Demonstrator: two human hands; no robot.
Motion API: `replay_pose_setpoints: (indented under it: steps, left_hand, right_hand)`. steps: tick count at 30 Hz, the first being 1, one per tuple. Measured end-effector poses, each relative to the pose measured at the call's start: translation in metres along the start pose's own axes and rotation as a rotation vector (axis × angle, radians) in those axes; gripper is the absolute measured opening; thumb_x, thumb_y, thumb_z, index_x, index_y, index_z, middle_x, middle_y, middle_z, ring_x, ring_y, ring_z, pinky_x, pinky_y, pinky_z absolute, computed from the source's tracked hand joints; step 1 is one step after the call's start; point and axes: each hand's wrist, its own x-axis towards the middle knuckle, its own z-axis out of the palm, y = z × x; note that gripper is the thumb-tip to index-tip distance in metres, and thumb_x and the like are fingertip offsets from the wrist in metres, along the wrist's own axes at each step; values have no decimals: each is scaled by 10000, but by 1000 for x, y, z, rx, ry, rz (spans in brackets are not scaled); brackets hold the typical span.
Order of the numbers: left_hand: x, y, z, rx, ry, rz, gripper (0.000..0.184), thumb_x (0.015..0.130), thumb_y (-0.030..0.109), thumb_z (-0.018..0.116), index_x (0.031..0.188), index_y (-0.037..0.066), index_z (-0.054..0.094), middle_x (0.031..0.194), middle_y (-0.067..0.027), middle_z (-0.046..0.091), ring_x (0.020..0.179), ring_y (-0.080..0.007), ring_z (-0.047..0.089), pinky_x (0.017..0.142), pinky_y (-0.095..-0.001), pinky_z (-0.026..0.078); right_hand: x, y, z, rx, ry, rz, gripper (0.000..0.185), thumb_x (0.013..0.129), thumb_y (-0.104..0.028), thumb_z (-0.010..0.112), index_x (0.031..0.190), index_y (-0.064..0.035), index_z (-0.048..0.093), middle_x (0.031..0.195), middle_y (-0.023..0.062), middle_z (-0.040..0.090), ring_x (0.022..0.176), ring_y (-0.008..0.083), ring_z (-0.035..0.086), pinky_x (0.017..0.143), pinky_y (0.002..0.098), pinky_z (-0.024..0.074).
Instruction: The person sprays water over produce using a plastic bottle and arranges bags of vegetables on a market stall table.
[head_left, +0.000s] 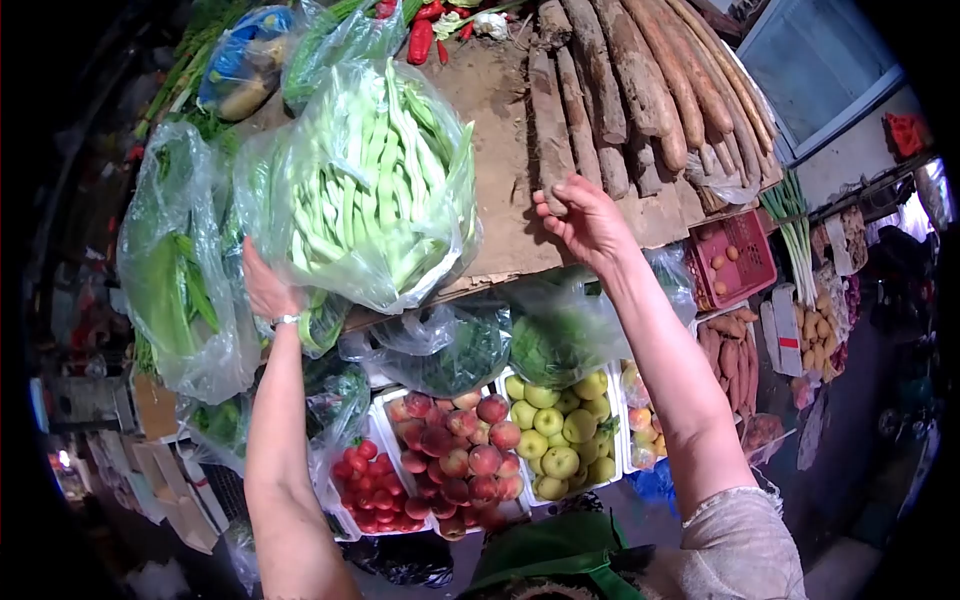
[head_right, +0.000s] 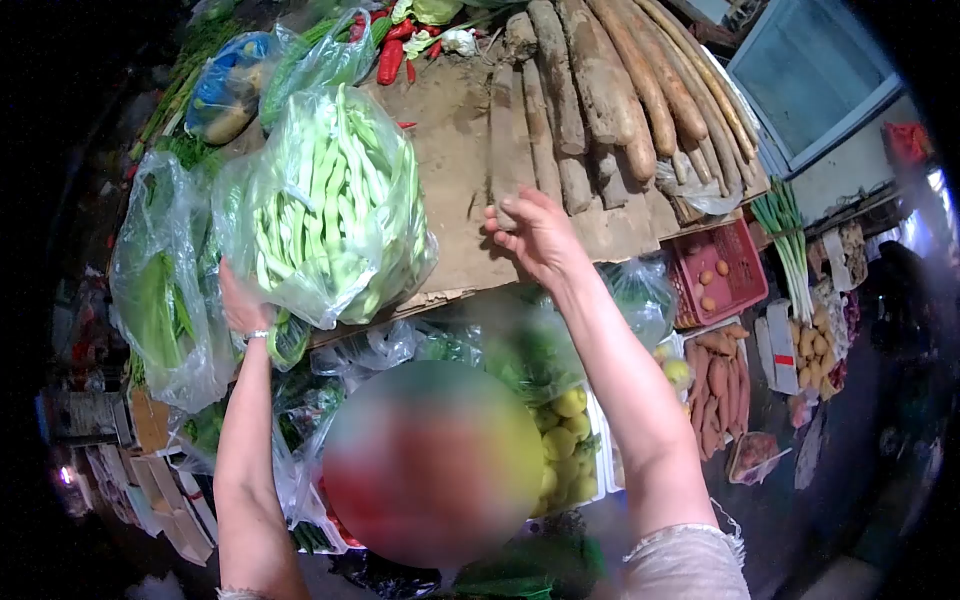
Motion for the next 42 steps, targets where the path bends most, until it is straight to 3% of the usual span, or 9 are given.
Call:
replay_pose_setpoints:
  steps: [9,12,15,21,24,31,37,39,42]
  left_hand:
    - [-1,4,-4,24,-46,-64,650,776,305,629,1364,171,386,1237,-122,552,1096,-350,534,857,-451,430]
    - [1,0,-2,7,-48,-61,662,771,323,633,1367,177,383,1233,-120,555,1086,-351,539,848,-455,432]
    - [-1,2,-2,34,-27,-39,662,770,316,633,1368,178,383,1239,-116,554,1080,-351,544,846,-454,434]
    - [1,3,-3,49,-51,-72,641,781,269,616,1372,181,383,1265,-108,544,1084,-346,546,845,-455,438]
    - [3,3,-2,52,-49,-88,631,784,253,607,1370,181,384,1267,-110,542,1088,-346,545,848,-454,437]
    - [2,2,-2,36,-31,-37,613,798,296,601,1362,179,392,1264,-111,543,1086,-349,546,838,-462,437]
    - [2,1,-2,52,-57,-75,617,813,381,588,1360,179,391,1268,-105,544,1083,-355,545,815,-468,443]
    - [3,-7,2,38,-30,-40,615,810,364,596,1360,180,393,1268,-104,544,1084,-353,546,815,-469,443]
    - [4,-4,1,35,-27,-46,609,807,321,610,1358,174,398,1269,-105,543,1086,-350,545,823,-464,445]
  right_hand:
    - [11,0,-10,291,-26,150,176,898,-183,573,994,-64,485,847,116,580,630,155,519,531,255,425]
    - [-8,2,3,-476,36,-124,247,888,-186,569,1057,-21,497,756,64,595,535,97,508,421,232,384]
    - [-10,25,-11,-1084,199,-607,488,859,-182,587,1281,13,440,933,129,625,793,162,612,691,271,497]
    - [-33,12,13,-693,-8,-258,650,828,-132,612,1399,-29,318,1112,149,564,899,168,580,787,289,478]
    - [-21,24,6,-949,-215,-631,607,810,-119,627,1367,-58,396,1239,163,544,1005,246,595,869,329,473]
    - [19,-13,9,-1423,162,-865,398,822,-161,568,1203,-47,546,987,243,639,906,392,629,823,429,498]
    - [36,-38,21,-1901,228,-788,251,830,-164,529,1039,-30,569,782,243,629,793,426,614,708,497,482]
    - [35,-33,22,-1974,240,-637,284,837,-226,601,1091,-103,566,952,202,622,877,369,607,718,459,479]
    - [39,-12,3,-2258,310,-1185,363,762,-152,602,1123,-135,569,1255,161,490,1098,308,472,810,418,387]
